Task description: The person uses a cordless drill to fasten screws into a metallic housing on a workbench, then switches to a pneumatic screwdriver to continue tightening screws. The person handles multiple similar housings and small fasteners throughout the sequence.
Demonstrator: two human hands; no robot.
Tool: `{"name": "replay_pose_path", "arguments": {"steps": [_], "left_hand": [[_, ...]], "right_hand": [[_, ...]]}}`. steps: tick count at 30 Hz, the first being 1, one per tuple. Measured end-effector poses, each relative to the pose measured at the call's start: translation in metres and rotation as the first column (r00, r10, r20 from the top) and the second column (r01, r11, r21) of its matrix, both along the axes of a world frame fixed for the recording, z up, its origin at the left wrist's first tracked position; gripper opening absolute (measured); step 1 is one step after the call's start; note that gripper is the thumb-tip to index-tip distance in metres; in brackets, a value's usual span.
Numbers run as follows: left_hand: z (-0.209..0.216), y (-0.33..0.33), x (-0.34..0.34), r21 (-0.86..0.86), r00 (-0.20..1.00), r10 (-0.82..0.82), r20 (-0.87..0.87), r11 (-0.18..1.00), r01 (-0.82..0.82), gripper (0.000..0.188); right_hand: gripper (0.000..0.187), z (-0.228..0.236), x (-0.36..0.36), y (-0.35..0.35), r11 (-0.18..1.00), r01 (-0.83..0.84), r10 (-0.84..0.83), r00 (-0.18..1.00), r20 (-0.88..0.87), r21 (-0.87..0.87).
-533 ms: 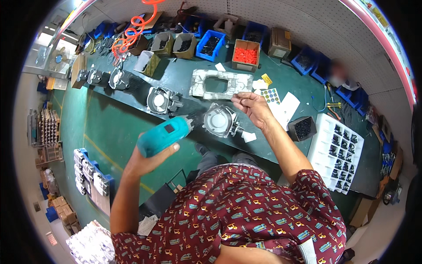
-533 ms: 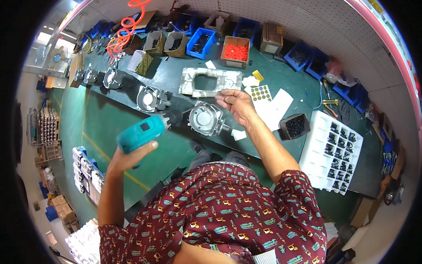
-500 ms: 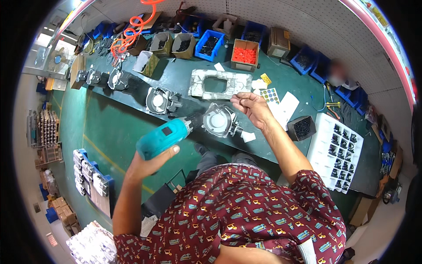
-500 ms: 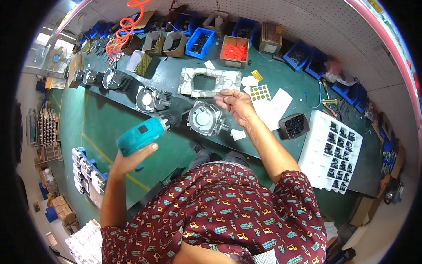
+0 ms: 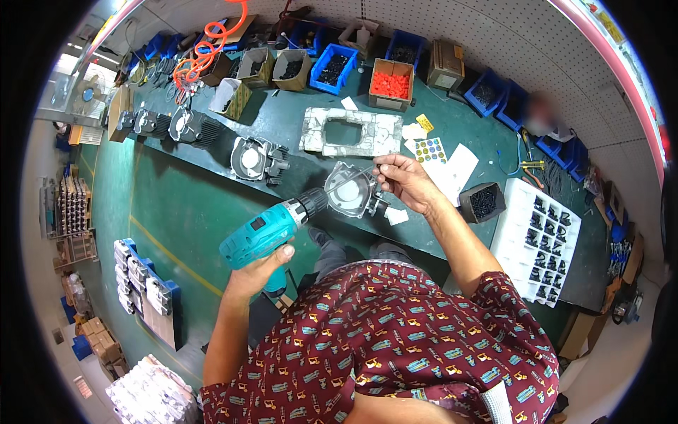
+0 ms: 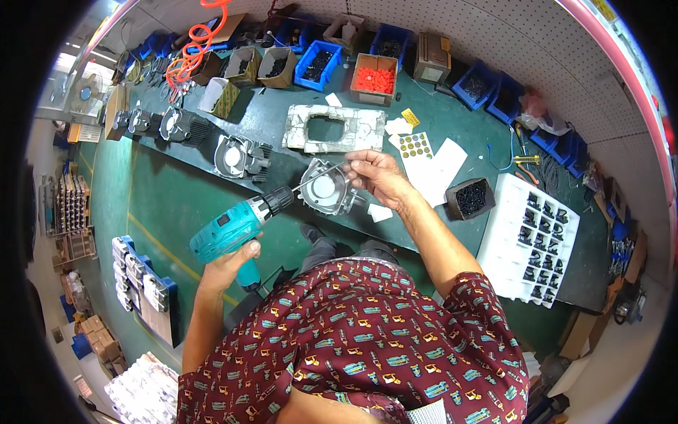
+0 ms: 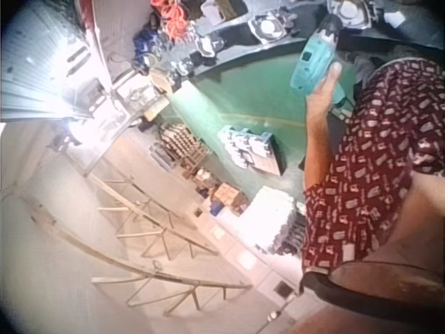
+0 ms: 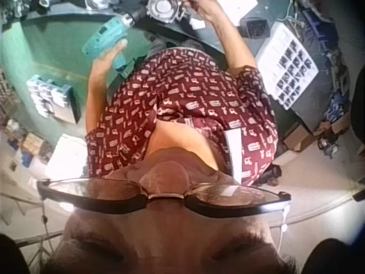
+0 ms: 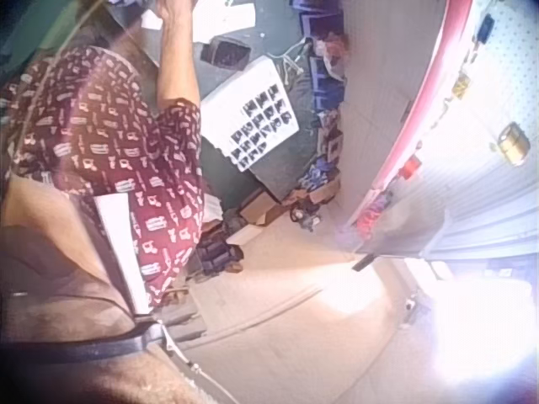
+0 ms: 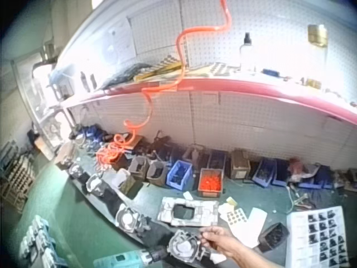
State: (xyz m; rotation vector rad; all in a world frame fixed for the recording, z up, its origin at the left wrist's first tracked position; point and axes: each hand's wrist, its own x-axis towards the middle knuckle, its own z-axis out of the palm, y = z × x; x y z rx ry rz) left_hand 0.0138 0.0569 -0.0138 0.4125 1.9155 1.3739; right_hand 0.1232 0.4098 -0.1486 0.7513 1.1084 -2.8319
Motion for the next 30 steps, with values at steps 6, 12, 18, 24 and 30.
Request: {"name": "replay_pose_path", "arguments": {"steps": [6, 12, 18, 24, 30], "left_hand": [[-0.005, -0.005, -0.005, -0.025, 0.998, -0.025, 0.052, 0.999, 0.026, 0.043], [0.006, -0.001, -0.009, -0.008, 0.991, 0.009, 0.136, 1.0, -0.008, 0.038], [0.013, -0.011, -0.018, 0.006, 0.988, -0.025, 0.151, 1.0, 0.025, 0.033], [0.0, -0.037, -0.01, -0.148, 0.997, -0.054, 0.046, 0.987, 0.061, 0.034], [-0.014, -0.04, 0.0, -0.263, 0.983, -0.18, -0.029, 0.951, 0.166, 0.038]], "right_hand": [[0.025, 0.005, -0.001, 0.0, 0.998, -0.061, 0.062, 0.997, -0.035, 0.031], [0.024, 0.013, -0.001, 0.012, 0.972, -0.215, 0.221, 0.973, -0.059, 0.097], [0.029, 0.018, -0.007, 0.015, 0.877, -0.355, 0.39, 0.919, -0.049, 0.323], [0.041, 0.006, -0.013, -0.009, 0.519, -0.045, 0.065, 0.998, 0.013, 0.853], [0.052, -0.037, 0.003, -0.041, 0.161, 0.089, 0.027, 0.995, -0.095, 0.983]]}}
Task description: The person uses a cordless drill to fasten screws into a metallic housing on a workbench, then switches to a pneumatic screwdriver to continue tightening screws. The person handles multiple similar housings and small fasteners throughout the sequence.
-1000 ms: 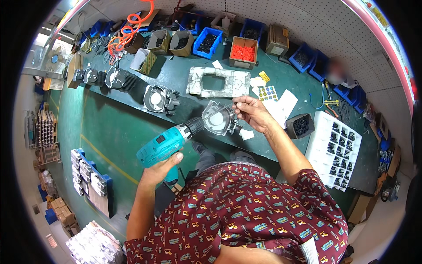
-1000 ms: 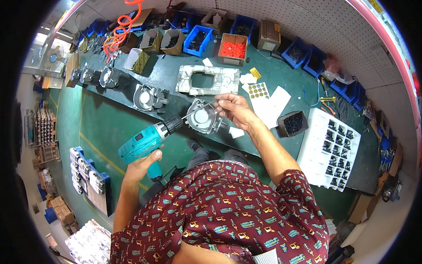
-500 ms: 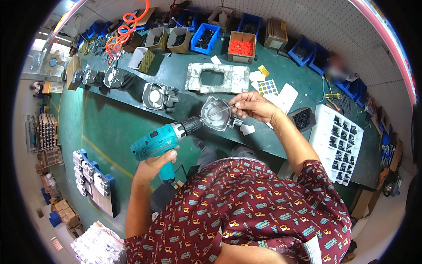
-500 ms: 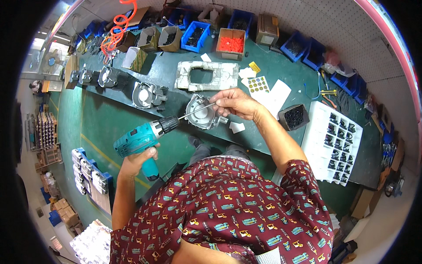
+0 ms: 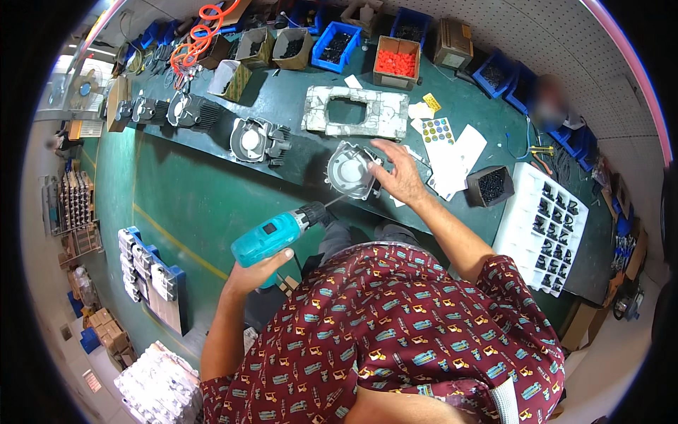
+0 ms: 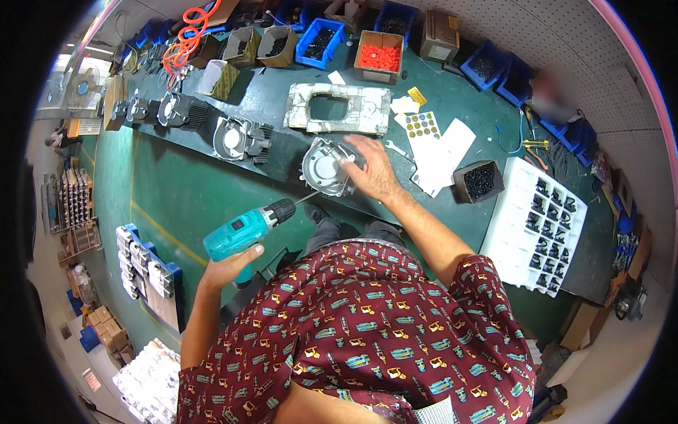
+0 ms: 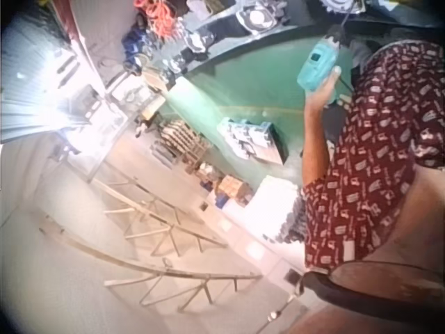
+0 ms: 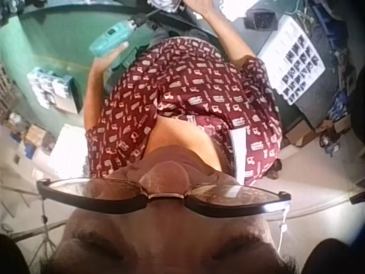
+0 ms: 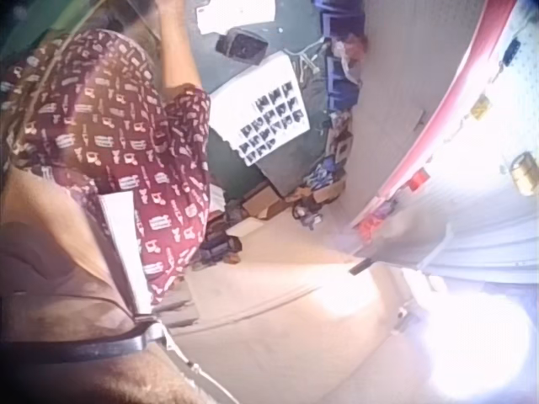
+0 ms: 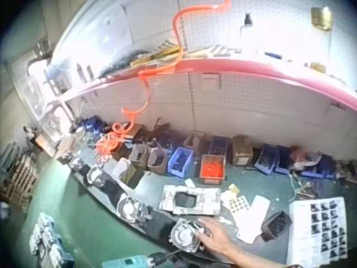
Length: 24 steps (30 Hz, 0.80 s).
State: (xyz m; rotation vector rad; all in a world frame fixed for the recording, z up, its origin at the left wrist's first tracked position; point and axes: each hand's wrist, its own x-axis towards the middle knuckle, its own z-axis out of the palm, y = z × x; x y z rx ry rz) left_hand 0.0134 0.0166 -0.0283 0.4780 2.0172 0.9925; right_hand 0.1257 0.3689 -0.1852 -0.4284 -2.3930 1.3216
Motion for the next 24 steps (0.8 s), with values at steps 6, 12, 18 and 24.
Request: {"name": "replay_pose_path", "arguments": {"steps": [6, 12, 18, 24], "left_hand": [[-0.009, 0.008, 0.009, 0.019, 0.999, 0.012, -0.049, 1.0, -0.011, 0.032], [0.022, 0.033, 0.01, -0.045, 0.909, -0.126, -0.396, 0.992, 0.118, 0.04], [0.093, 0.138, -0.003, -0.348, 0.7, -0.606, -0.377, 0.793, 0.499, 0.03], [0.1, 0.163, 0.005, -0.436, 0.624, -0.676, -0.393, 0.734, 0.521, 0.02]], "right_hand": [[0.042, -0.011, -0.003, -0.011, 0.99, 0.031, -0.025, 0.999, 0.042, -0.139], [0.036, -0.018, -0.011, -0.021, 0.991, 0.058, -0.066, 0.996, -0.061, -0.121], [0.031, -0.018, -0.012, -0.022, 0.993, 0.109, -0.111, 0.991, -0.069, -0.037], [0.032, -0.018, -0.013, -0.021, 0.995, 0.097, -0.1, 0.991, -0.093, -0.039]]}}
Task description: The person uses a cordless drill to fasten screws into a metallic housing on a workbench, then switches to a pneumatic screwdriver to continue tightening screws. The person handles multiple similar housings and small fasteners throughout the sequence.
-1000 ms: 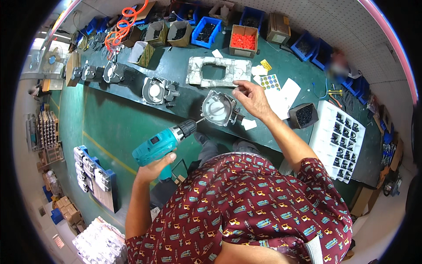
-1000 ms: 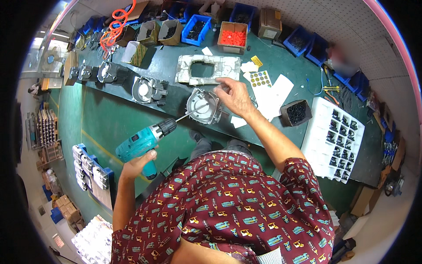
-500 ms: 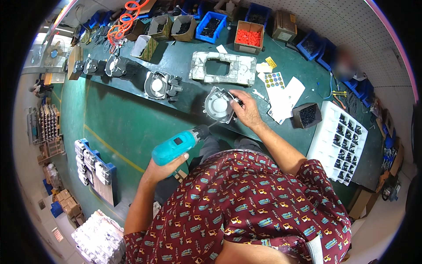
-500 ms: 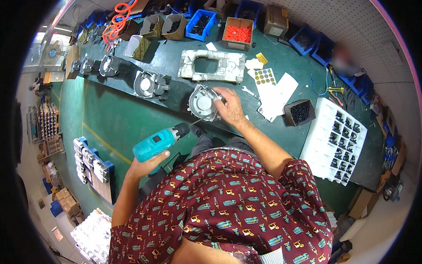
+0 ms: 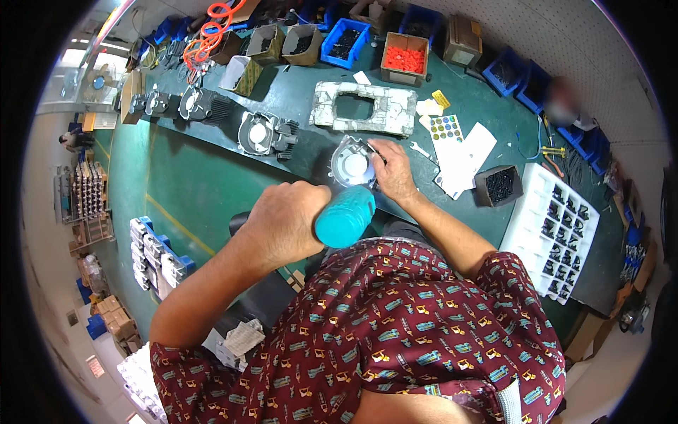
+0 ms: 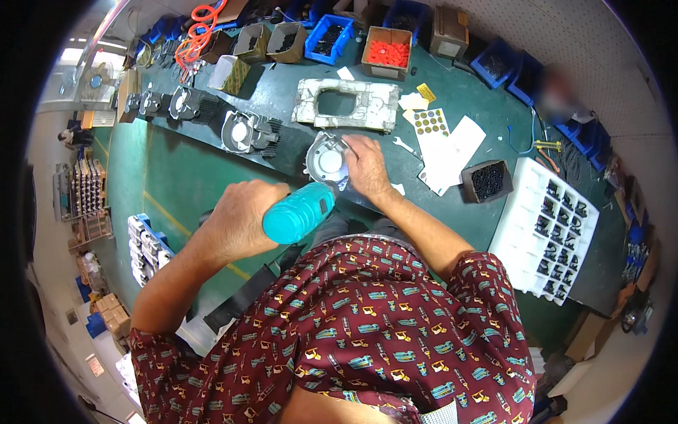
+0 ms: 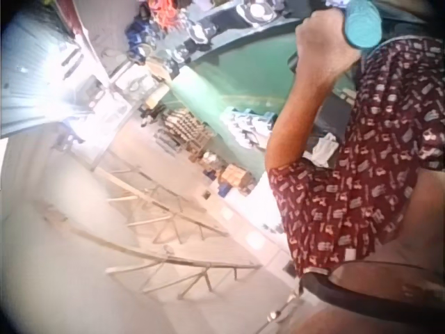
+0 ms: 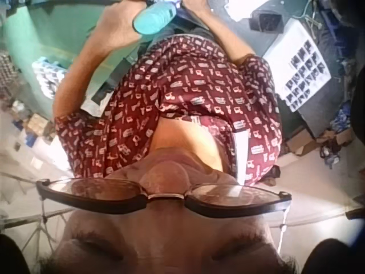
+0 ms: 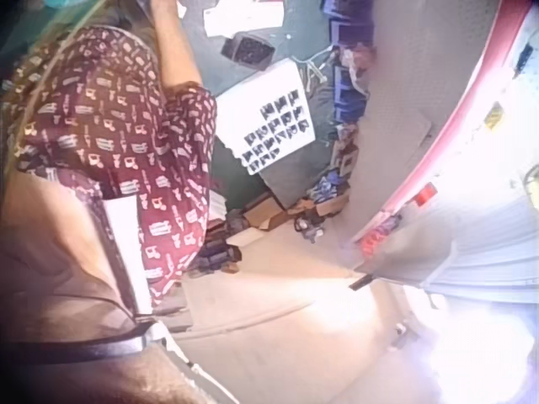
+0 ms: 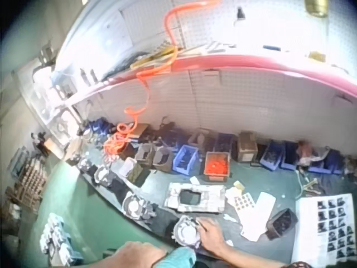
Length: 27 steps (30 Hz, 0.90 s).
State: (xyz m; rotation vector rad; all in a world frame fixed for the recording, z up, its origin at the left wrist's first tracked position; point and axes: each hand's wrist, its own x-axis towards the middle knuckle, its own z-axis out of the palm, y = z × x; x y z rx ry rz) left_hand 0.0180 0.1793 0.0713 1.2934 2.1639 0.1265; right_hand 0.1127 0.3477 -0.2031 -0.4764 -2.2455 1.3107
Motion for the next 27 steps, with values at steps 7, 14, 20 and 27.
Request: {"name": "replay_pose_path", "arguments": {"steps": [7, 14, 20, 27], "left_hand": [[-0.006, -0.009, 0.009, 0.072, 0.995, 0.102, 0.011, 0.992, -0.102, 0.019], [0.03, -0.023, 0.012, 0.099, 0.963, 0.251, 0.103, 0.96, -0.261, 0.036], [0.016, -0.089, -0.003, 0.294, 0.866, 0.415, 0.279, 0.822, -0.489, 0.038], [-0.034, -0.167, -0.053, 0.35, 0.772, 0.361, 0.523, 0.735, -0.58, 0.025]], "right_hand": [[0.033, -0.009, 0.002, -0.002, 0.999, -0.031, 0.032, 0.998, -0.054, 0.025], [0.034, 0.001, 0.003, -0.005, 0.998, -0.048, 0.05, 0.997, -0.063, 0.028], [0.046, 0.014, 0.009, -0.009, 0.995, -0.041, 0.042, 0.999, 0.011, -0.089], [0.045, 0.027, 0.009, -0.02, 0.991, 0.13, -0.134, 0.977, 0.167, 0.034]]}}
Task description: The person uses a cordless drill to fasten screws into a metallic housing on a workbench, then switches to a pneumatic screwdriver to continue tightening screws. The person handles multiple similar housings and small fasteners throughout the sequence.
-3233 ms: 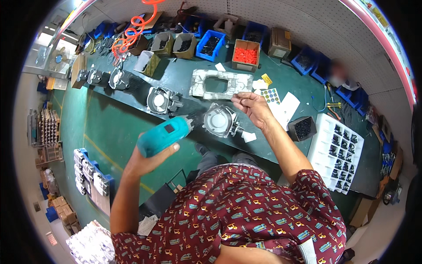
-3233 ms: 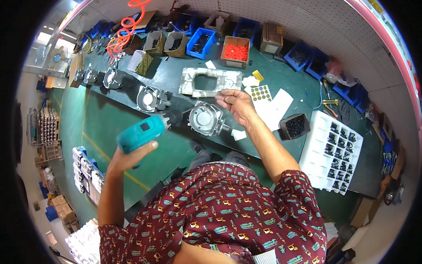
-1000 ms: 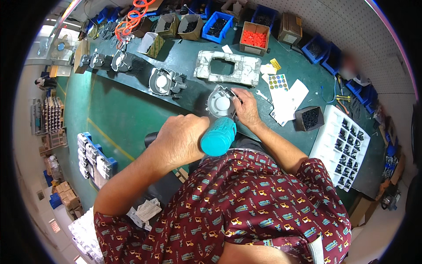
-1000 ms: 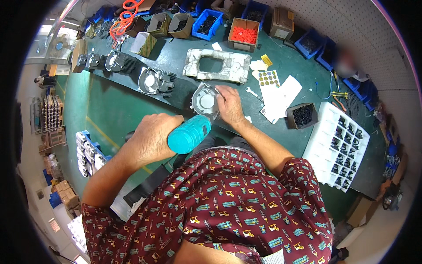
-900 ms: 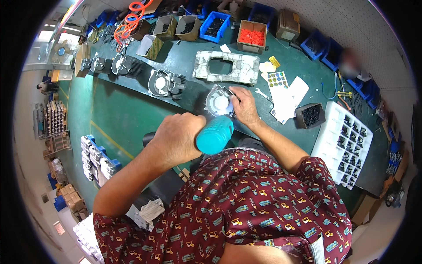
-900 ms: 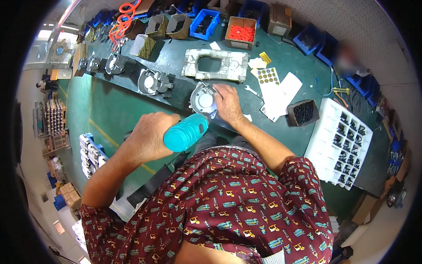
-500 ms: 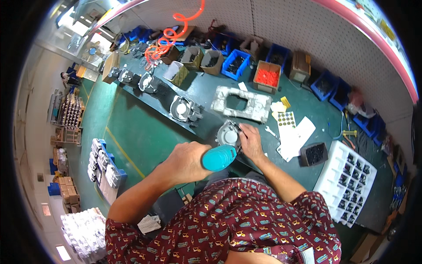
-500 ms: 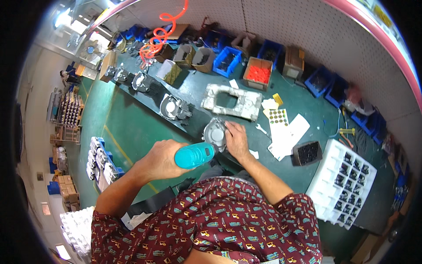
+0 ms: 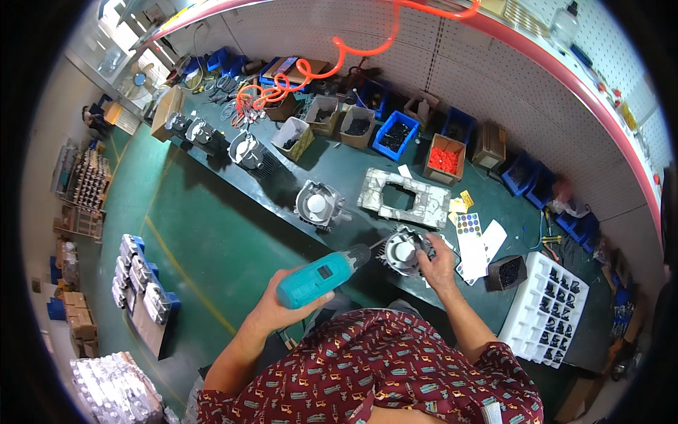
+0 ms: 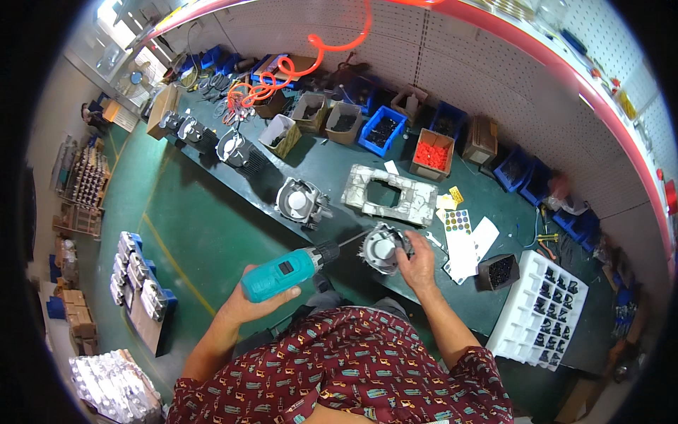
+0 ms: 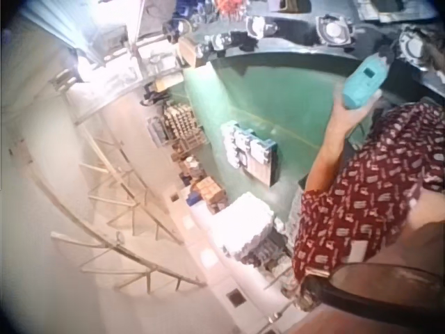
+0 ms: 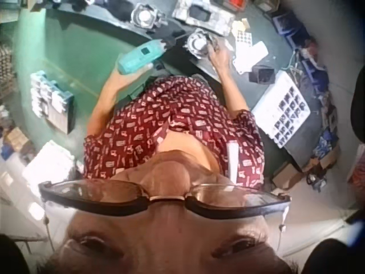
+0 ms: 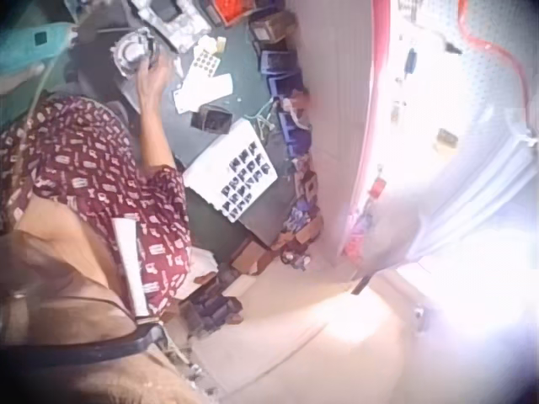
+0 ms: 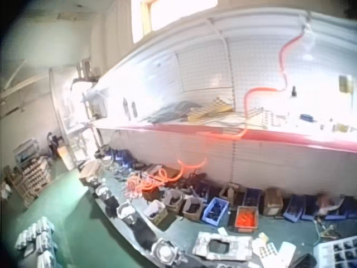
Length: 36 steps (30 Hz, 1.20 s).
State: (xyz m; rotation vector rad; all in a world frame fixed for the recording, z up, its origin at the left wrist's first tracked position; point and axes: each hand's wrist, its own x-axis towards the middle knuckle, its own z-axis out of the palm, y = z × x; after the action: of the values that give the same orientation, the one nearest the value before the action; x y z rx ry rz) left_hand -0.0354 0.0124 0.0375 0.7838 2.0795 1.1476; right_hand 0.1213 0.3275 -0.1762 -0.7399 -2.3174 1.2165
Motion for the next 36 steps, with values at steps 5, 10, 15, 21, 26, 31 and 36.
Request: {"name": "replay_pose_path", "arguments": {"steps": [5, 10, 15, 21, 26, 31, 36], "left_hand": [[-0.017, -0.066, -0.049, 0.1, 0.999, 0.007, -0.048, 0.995, -0.002, 0.024], [-0.027, -0.118, -0.099, 0.131, 0.995, -0.021, -0.098, 0.991, 0.034, 0.022], [-0.035, -0.14, -0.13, 0.195, 0.995, 0.014, -0.101, 0.981, 0.006, 0.02], [-0.042, -0.146, -0.146, 0.2, 0.989, 0.103, -0.106, 0.976, -0.081, 0.017], [-0.052, -0.168, -0.143, 0.144, 0.939, 0.275, -0.206, 0.958, -0.249, 0.013], [-0.041, -0.188, -0.138, -0.084, 0.875, 0.457, -0.159, 0.877, -0.473, 0.015], [-0.04, -0.19, -0.134, -0.142, 0.83, 0.55, -0.095, 0.818, -0.558, 0.037]], "right_hand": [[0.053, 0.003, -0.005, -0.009, 0.951, 0.075, -0.137, 0.972, 0.192, 0.299], [0.055, 0.013, -0.021, -0.026, 0.903, 0.139, -0.264, 0.926, 0.271, 0.407], [0.048, 0.038, -0.052, -0.043, 0.844, 0.174, -0.307, 0.932, 0.192, 0.507], [0.034, 0.07, -0.178, -0.043, 0.919, -0.055, 0.073, 0.997, -0.032, 0.391], [0.036, 0.052, -0.372, -0.049, 0.796, -0.48, 0.531, 0.846, -0.044, 0.369], [0.036, -0.04, -0.552, -0.059, 0.579, -0.724, 0.675, 0.683, 0.279, 0.374], [0.049, -0.107, -0.643, -0.072, 0.46, -0.881, 0.587, 0.396, 0.706, 0.111]]}}
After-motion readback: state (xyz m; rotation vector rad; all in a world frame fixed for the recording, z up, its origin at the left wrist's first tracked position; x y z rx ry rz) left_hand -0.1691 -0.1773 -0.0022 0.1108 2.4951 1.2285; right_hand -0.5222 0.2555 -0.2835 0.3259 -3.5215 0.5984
